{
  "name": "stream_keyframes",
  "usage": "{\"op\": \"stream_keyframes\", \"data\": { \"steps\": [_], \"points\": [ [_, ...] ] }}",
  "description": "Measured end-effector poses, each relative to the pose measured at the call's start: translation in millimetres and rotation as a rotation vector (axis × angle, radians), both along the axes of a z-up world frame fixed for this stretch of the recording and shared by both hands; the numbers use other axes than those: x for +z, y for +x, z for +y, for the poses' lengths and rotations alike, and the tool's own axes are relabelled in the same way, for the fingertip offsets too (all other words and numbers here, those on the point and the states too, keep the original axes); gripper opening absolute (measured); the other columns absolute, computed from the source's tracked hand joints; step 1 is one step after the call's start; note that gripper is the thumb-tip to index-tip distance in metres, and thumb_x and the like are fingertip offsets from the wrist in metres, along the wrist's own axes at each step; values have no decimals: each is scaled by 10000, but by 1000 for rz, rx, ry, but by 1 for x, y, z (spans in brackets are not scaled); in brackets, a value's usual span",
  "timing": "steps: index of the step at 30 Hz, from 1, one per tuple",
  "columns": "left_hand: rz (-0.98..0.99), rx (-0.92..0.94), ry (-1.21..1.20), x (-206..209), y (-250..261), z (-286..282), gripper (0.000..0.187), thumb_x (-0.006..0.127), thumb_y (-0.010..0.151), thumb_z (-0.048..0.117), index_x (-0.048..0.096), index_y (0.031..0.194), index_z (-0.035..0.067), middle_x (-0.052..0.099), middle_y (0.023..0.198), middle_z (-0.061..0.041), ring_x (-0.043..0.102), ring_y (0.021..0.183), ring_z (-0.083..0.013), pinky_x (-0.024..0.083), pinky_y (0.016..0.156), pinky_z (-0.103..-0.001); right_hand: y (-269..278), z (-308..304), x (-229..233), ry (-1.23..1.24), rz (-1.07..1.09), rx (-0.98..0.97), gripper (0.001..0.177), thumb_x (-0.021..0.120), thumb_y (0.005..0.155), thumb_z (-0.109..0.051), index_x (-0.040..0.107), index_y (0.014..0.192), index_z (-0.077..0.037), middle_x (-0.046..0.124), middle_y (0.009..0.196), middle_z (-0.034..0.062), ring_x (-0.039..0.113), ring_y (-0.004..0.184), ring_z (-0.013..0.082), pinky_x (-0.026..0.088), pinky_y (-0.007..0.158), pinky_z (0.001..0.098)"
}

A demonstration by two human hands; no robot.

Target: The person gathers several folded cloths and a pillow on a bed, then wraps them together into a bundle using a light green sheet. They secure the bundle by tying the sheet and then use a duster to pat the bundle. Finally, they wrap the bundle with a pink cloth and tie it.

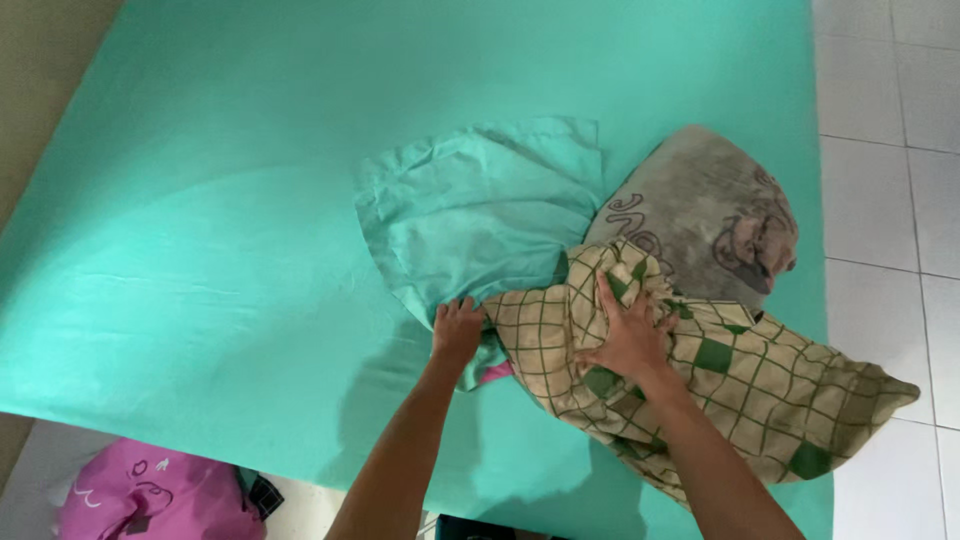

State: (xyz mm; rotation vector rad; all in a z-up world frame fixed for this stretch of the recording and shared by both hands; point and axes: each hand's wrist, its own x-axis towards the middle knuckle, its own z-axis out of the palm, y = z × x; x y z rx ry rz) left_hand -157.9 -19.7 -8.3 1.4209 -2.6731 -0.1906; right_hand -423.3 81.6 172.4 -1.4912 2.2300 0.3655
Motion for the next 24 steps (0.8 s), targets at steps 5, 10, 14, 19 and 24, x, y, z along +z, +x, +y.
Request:
{"op": "stream_keyframes", "data": {
  "steps": [5,10,14,19,24],
  "points": [
    [153,131,-71,-47,9,-34,145,596,909,151,715,848,98,664,1010,-119,634,1041,-319,524,918,-430,15,-11,17,-195,-254,-310,1035,722,789,-96,286,1720,-222,726,1193,295,706,1019,439,566,936,537],
    [635,520,406,-7,-2,-81,262,580,946,271,722,983,54,728,1003,-210,667,982,-406,518,901,-493,0,-32,48,-228,-837,-129,754,752,671,-2,606,1403,-115,728,1220,139,682,1081,298,543,922,453],
    [1041,201,698,66,-18,-87,405,522,927,382,678,1142,76,745,1034,-205,694,946,-410,531,855,-472,34,-57,22,76,-917,51,794,683,613,38,643,1395,-91,731,1207,126,673,1085,312,516,941,431],
    [570,79,473,107,-13,-52,401,739,893,415,696,1079,62,716,1022,-269,668,964,-450,531,837,-519,40,-84,-46,31,-837,-374,699,750,723,-40,467,1360,0,580,1142,170,594,983,334,490,860,465],
    [382,148,144,83,30,-30,395,790,824,258,605,1122,77,704,1016,-165,687,925,-435,540,752,-558,-16,-90,-123,-160,-851,-742,295,719,770,-110,600,1007,20,610,867,191,585,712,344,463,682,478]
  ]
}}
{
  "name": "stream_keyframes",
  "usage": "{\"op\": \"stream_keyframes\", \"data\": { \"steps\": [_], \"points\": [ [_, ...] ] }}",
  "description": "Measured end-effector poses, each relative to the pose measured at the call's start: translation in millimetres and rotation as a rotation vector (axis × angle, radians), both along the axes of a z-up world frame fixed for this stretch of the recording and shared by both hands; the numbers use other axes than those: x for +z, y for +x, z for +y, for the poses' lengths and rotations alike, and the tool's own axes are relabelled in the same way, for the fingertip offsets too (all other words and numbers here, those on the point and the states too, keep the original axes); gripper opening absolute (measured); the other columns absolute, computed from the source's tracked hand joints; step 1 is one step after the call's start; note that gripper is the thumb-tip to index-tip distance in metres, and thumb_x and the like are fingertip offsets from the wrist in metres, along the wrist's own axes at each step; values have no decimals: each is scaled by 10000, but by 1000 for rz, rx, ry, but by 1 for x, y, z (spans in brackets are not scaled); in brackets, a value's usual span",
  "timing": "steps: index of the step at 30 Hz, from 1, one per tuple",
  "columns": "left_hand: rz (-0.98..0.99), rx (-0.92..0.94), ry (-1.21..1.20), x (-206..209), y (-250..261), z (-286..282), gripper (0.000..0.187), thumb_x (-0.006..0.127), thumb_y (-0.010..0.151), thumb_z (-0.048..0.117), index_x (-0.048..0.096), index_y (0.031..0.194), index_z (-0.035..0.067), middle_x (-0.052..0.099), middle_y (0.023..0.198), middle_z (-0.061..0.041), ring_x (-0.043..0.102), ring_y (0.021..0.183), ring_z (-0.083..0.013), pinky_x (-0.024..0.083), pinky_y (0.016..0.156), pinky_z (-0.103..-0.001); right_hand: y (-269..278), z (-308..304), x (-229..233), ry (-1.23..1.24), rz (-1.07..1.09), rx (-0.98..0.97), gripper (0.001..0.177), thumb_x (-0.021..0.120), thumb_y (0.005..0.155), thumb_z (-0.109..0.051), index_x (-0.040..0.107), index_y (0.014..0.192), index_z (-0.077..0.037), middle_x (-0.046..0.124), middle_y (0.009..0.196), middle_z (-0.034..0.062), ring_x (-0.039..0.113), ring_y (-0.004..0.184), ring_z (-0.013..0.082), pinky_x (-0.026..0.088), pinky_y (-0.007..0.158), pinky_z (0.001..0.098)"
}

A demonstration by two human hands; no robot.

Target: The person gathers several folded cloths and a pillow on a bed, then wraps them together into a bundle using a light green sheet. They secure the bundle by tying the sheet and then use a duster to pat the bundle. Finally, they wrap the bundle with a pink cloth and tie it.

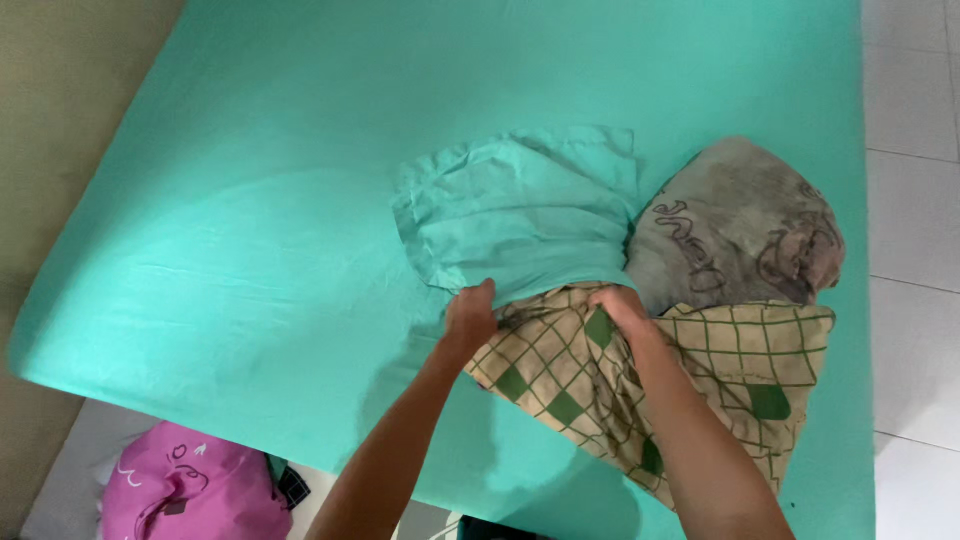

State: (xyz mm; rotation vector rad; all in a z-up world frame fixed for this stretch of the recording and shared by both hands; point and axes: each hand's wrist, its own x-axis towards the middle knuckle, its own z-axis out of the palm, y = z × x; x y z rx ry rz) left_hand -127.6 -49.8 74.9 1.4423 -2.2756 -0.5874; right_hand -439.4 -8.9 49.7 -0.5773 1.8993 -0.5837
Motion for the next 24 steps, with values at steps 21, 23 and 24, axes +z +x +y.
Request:
{"op": "stream_keyframes", "data": {
  "steps": [21,23,24],
  "points": [
    [594,537,407,-48,27,37,192,719,900,248,701,956,64,699,792,-119,623,720,-266,511,689,-415,118,43,108,-243,1056,631,919,704,872,-597,473,1407,114,324,1497,365,347,1344,528,310,1068,655],
    [570,531,331,-40,14,37,236,712,916,274,716,1009,57,703,813,-162,636,743,-305,520,705,-445,149,63,117,-291,1082,863,978,723,825,-617,393,1506,3,228,1528,353,253,1400,540,239,1072,706],
    [558,531,293,-38,5,37,259,709,924,288,724,1035,54,705,823,-183,643,755,-325,525,713,-460,154,71,118,-218,1026,973,906,726,831,-574,429,1481,-16,236,1538,355,307,1362,531,287,1052,680]
  ]
}}
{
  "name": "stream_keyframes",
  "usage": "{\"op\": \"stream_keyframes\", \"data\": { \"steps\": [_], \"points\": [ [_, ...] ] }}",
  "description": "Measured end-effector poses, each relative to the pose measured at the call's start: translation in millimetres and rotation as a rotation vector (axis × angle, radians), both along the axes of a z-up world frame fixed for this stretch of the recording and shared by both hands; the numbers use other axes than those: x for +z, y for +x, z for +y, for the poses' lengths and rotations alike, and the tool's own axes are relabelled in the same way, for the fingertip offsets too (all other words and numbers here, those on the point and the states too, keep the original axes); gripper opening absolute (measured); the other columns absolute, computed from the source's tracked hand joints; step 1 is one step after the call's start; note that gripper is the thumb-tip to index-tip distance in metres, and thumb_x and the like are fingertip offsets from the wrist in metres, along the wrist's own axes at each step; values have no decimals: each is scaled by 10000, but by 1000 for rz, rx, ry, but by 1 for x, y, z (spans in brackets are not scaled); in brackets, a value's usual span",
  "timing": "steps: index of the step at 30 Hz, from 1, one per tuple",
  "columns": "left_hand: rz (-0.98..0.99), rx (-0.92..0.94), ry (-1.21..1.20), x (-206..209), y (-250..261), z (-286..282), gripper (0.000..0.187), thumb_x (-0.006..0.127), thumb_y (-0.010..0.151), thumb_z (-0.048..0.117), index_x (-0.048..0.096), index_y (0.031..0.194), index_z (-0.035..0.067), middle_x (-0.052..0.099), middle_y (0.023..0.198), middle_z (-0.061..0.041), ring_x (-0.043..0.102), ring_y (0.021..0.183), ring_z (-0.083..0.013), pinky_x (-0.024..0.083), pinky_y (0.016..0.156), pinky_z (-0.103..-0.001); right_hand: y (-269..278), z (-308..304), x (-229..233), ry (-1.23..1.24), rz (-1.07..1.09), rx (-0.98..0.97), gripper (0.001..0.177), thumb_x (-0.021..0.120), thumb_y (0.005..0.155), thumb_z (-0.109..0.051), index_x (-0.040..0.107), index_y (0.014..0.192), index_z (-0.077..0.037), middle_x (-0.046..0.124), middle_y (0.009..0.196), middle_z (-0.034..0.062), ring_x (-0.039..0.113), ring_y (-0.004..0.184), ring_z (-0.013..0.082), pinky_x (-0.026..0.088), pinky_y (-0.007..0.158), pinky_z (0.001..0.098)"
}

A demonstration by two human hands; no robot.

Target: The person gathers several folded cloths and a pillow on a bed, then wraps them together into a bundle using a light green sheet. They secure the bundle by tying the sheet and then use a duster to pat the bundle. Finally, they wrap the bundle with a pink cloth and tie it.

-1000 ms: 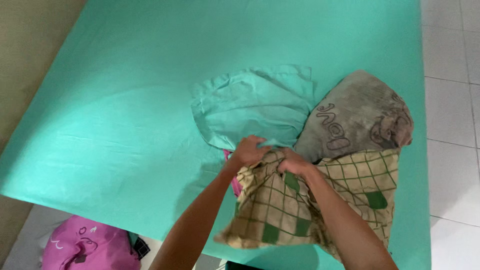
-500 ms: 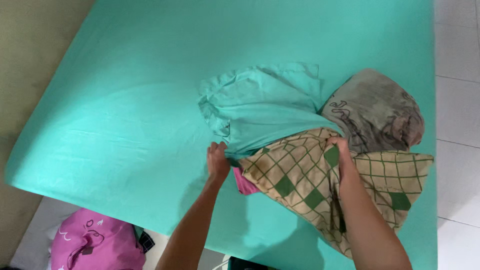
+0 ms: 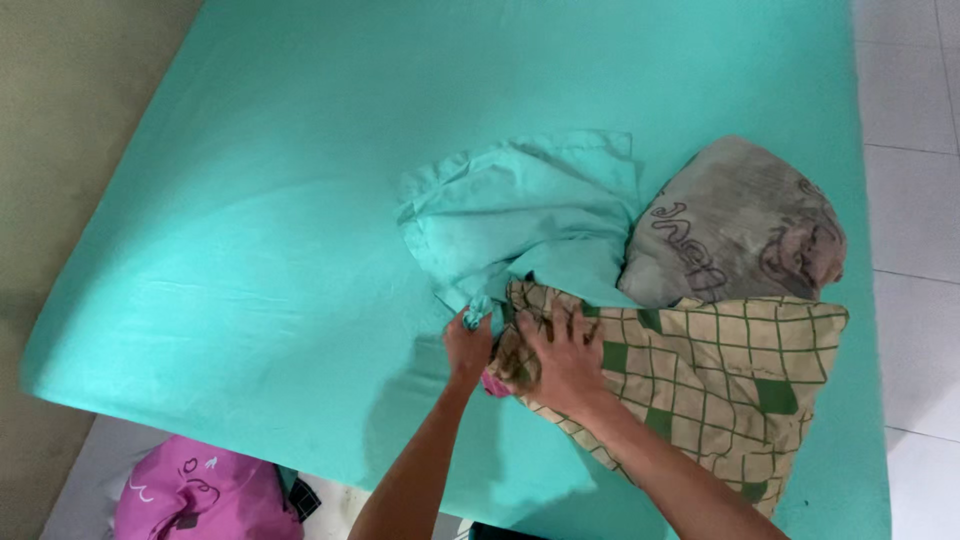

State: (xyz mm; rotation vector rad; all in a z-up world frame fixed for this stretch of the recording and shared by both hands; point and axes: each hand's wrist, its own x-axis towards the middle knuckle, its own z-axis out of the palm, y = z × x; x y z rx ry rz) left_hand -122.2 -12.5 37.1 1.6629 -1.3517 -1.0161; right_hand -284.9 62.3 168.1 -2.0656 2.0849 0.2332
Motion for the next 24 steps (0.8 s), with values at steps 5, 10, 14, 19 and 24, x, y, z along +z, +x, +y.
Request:
{"op": "stream_keyframes", "data": {
  "steps": [5,10,14,19,24],
  "points": [
    [8,-79,-148,-17,-11,0,366,751,859,274,697,1005,-57,701,762,-219,675,734,-349,527,684,-490,-29,-22,-39,310,0,148,568,743,857,-356,609,1353,-113,274,1588,367,576,1170,482,527,956,551],
    [169,-164,215,-48,14,44,434,642,973,281,654,859,-138,662,707,-245,617,658,-366,487,642,-522,-116,-99,-109,-201,-440,-239,642,826,721,-220,632,1307,-44,611,1327,242,627,1110,454,561,891,530],
    [156,-335,-47,-46,0,89,328,630,996,267,691,1063,-48,685,910,-241,638,815,-433,478,729,-505,-143,-162,-155,-381,-881,-787,538,579,1034,-434,556,1421,-60,605,1443,176,627,1228,371,529,1005,485],
    [-230,-543,287,-11,3,87,409,656,959,377,675,1223,65,705,1084,-298,645,1060,-457,520,865,-527,-106,-144,-146,-191,-773,-195,846,659,951,-439,270,1571,-16,213,1645,205,277,1455,418,277,1181,508],
    [-247,-280,-417,6,15,39,508,694,756,187,588,1212,-11,647,1072,-310,614,978,-504,520,815,-559,-48,-35,-33,-183,15,164,751,777,897,-470,447,1490,-147,244,1657,217,223,1497,510,190,1172,750]
  ]
}}
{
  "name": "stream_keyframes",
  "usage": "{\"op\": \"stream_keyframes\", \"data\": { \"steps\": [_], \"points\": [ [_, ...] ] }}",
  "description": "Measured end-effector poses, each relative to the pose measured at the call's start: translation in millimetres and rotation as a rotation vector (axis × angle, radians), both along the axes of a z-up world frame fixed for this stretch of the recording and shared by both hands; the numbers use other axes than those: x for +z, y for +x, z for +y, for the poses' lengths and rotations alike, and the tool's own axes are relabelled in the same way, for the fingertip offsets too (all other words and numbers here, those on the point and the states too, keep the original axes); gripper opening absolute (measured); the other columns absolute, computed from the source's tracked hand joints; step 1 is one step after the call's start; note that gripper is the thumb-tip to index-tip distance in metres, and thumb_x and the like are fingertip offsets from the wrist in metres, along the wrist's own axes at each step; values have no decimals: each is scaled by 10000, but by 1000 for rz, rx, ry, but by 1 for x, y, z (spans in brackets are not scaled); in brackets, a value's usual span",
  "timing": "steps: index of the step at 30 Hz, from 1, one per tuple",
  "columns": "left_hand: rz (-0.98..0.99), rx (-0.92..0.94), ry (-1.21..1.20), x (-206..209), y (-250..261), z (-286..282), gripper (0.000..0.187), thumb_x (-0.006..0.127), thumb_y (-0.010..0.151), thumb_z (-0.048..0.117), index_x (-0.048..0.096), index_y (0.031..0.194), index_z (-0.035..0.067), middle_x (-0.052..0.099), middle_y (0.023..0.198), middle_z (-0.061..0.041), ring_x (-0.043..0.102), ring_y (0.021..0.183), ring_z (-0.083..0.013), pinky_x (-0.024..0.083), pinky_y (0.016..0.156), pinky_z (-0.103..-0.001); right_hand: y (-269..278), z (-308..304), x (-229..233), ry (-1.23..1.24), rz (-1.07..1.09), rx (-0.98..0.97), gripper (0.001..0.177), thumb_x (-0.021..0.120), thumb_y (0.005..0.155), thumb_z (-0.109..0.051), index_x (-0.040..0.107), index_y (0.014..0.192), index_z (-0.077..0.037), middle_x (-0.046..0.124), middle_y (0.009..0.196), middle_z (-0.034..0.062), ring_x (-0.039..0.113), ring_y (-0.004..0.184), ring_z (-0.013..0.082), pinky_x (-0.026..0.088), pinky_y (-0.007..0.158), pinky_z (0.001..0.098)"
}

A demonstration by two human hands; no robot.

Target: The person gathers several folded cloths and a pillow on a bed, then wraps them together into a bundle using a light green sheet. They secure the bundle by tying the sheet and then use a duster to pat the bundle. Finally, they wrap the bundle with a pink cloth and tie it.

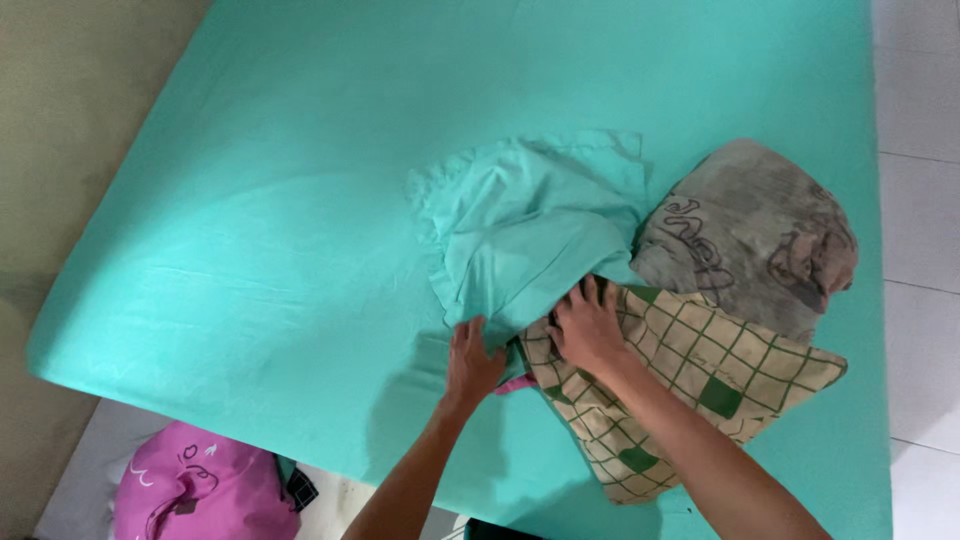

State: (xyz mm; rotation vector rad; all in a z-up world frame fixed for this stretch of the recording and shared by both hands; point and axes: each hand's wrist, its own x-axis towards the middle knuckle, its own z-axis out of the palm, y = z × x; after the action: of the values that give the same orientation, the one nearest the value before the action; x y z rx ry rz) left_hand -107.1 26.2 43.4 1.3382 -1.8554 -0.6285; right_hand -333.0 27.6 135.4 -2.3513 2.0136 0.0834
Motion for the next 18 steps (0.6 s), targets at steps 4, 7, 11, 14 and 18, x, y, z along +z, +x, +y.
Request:
{"op": "stream_keyframes", "data": {
  "steps": [4,7,11,14,18],
  "points": [
    [-190,-104,189,-1,-19,-34,126,575,1104,227,609,1149,114,716,1048,-175,671,1041,-412,531,965,-533,28,55,76,431,37,-119,1031,860,739,-420,292,1598,-368,140,1648,152,102,1484,487,116,1084,837],
    [63,-132,350,2,-31,-40,244,467,1100,205,566,1301,107,710,1081,-217,647,1084,-445,497,951,-561,23,64,77,537,65,-126,1069,859,760,-323,244,1625,-449,111,1690,140,214,1417,485,217,1072,797],
    [-149,-160,203,2,-31,-34,582,828,741,318,519,1147,40,642,1096,-252,590,1037,-495,461,816,-612,-6,37,10,414,-32,-101,809,592,972,-35,322,1662,-358,298,1621,304,692,922,429,615,830,498],
    [-354,-149,173,-11,-20,-27,513,752,683,242,564,1126,65,683,1081,-220,626,1042,-474,442,813,-664,-28,17,-48,203,-316,-64,842,824,757,-142,467,1516,-227,478,1392,322,580,1173,493,535,953,521],
    [-42,-189,377,-25,-8,-35,278,575,889,25,602,1158,90,684,998,-273,610,1016,-498,486,809,-558,-68,-24,-82,182,-540,-280,781,842,722,-193,483,1387,8,577,1277,310,570,1157,474,494,944,537]
  ]
}}
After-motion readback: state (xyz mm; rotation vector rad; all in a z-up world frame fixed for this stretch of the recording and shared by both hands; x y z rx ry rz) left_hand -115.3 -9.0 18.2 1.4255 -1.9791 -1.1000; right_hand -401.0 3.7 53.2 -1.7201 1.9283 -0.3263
